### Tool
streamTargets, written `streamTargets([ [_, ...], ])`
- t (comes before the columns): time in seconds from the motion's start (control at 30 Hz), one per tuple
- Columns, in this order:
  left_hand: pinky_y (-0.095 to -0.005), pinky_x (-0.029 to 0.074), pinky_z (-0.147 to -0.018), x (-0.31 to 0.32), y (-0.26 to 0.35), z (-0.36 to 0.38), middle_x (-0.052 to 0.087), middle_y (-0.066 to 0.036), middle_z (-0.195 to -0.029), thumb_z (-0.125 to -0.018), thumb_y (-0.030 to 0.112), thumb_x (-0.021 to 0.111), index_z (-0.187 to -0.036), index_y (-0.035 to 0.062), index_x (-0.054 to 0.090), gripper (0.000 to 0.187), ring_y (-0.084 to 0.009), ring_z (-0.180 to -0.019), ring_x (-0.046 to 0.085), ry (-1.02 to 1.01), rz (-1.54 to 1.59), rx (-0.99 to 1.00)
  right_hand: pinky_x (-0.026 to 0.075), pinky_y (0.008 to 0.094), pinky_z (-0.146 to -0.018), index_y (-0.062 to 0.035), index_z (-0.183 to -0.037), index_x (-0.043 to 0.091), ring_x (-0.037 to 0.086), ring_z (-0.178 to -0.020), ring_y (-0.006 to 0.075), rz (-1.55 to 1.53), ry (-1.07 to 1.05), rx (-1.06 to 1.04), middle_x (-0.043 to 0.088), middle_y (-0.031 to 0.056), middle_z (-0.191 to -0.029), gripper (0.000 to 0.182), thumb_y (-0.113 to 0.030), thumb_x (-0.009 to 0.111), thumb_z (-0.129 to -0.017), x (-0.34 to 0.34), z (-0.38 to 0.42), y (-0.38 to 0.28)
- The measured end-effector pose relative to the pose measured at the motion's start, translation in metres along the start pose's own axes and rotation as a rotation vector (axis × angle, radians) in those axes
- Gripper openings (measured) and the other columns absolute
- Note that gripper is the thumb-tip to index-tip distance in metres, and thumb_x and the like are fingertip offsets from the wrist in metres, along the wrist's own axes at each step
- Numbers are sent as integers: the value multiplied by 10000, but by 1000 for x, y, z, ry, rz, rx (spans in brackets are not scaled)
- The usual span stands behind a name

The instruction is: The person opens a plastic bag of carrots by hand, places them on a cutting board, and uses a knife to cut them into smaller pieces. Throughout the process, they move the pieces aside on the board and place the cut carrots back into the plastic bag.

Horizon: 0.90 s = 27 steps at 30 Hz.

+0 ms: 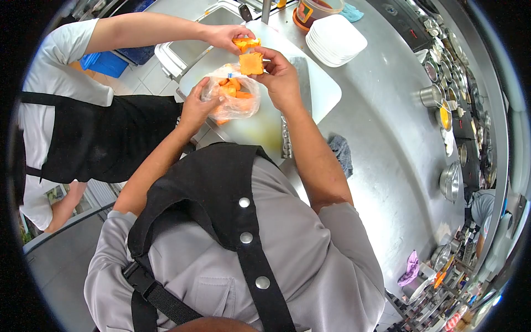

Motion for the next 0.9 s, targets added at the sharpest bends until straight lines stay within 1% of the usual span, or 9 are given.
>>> streamTargets([
  [0.53,-380,442,-1080,0,-3,-1,521,-227,-1407,-783,333,851,-1451,-6,483,834,-317,-1287,542,10,4,13,567,329,-971,-16,-1289,592,638,-1127,179,23,3,-15,643,102,-1283,535,208,632,-806,-1,5,1],
  [0.63,-382,440,-1083,0,0,0,520,-228,-1408,-783,335,852,-1449,-8,484,835,-318,-1290,540,7,4,19,580,349,-956,-18,-1284,595,641,-1133,189,23,2,-14,644,99,-1280,523,205,634,-812,-1,5,3],
  [0.7,-382,437,-1085,-1,0,1,520,-227,-1410,-784,335,852,-1448,-11,484,834,-318,-1291,539,2,11,-5,595,382,-935,-16,-1287,588,642,-1144,207,0,2,-14,644,105,-1277,514,197,638,-822,-1,6,4],
  [0.73,-382,437,-1085,0,-1,0,520,-227,-1410,-784,335,852,-1448,-11,484,834,-318,-1291,539,2,11,-6,595,382,-935,-16,-1287,588,642,-1144,207,0,2,-14,644,105,-1277,514,197,638,-822,-1,6,5],
  [0.8,-381,437,-1086,1,-3,-1,521,-225,-1407,-787,339,850,-1448,-11,483,833,-317,-1293,538,0,16,7,604,408,-923,-19,-1293,582,650,-1142,229,-94,-9,12,644,115,-1270,507,191,633,-834,-1,7,9],
  [0.9,-380,437,-1086,1,-4,-2,521,-223,-1404,-789,338,849,-1449,-10,482,832,-316,-1291,539,0,20,6,600,426,-931,-25,-1311,563,660,-1127,245,-146,-18,29,651,118,-1250,523,199,617,-841,-2,8,10],
])
Point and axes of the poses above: each hand's wrist, its own z-axis away from the middle knuckle, its own x-axis out of the palm, y = z × x, the point moved 5 cm from there along -z, towards the middle knuckle
